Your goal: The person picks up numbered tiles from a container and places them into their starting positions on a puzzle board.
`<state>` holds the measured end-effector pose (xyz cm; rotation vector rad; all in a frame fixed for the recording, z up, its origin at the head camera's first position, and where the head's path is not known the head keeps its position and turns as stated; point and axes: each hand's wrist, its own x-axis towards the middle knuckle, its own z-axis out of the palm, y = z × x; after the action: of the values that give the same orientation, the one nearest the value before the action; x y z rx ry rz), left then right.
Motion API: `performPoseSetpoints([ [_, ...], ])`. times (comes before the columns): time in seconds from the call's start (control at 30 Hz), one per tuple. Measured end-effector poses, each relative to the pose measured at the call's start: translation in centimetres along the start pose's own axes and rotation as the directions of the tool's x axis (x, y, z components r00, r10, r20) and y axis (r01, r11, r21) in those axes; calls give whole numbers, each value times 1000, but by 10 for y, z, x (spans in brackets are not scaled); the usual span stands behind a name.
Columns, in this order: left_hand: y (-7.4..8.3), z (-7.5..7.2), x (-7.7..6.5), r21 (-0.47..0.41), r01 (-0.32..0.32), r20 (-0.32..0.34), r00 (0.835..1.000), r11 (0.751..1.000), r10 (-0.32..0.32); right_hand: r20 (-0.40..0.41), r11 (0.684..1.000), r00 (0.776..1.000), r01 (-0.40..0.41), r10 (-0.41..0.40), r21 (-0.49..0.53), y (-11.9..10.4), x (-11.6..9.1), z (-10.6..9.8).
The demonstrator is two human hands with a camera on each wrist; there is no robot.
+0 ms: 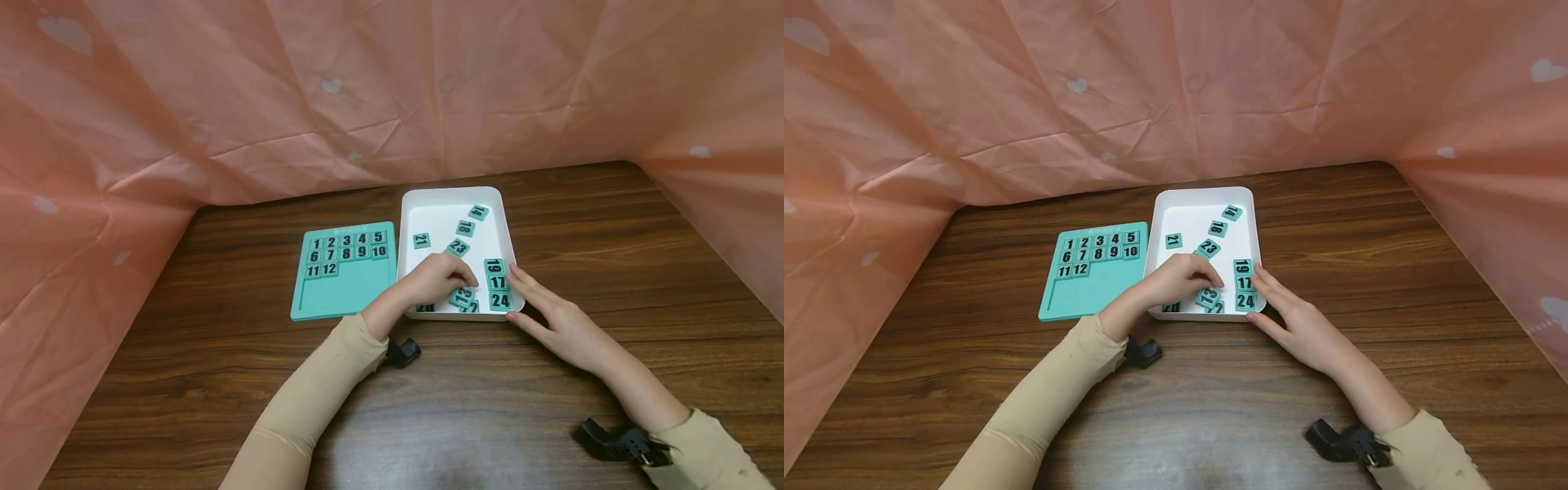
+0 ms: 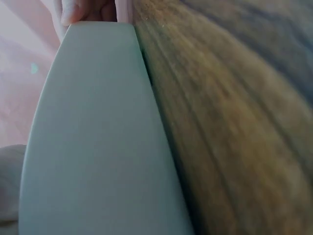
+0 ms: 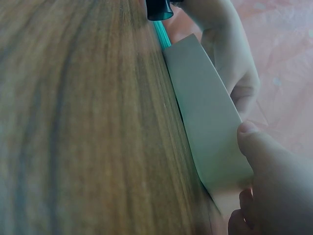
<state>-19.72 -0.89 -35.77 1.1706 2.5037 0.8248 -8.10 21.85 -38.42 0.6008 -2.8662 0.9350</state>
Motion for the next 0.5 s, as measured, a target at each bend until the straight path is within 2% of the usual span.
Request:
performPoseSetpoints([
  [0.2,2,3,0,23,33,-16,999,999,-33,-5,1000,1000,-8,8,9,-2,0,0],
  [0.4,2,1,-8,7,76,-60,995,997,-75,-8,1000,1000,-11,11,6,-2,1,0],
  [0.5,3,2,-11,17,83,-54,995,996,-82,-9,1000,1000,-12,12,7,-2,0,0],
])
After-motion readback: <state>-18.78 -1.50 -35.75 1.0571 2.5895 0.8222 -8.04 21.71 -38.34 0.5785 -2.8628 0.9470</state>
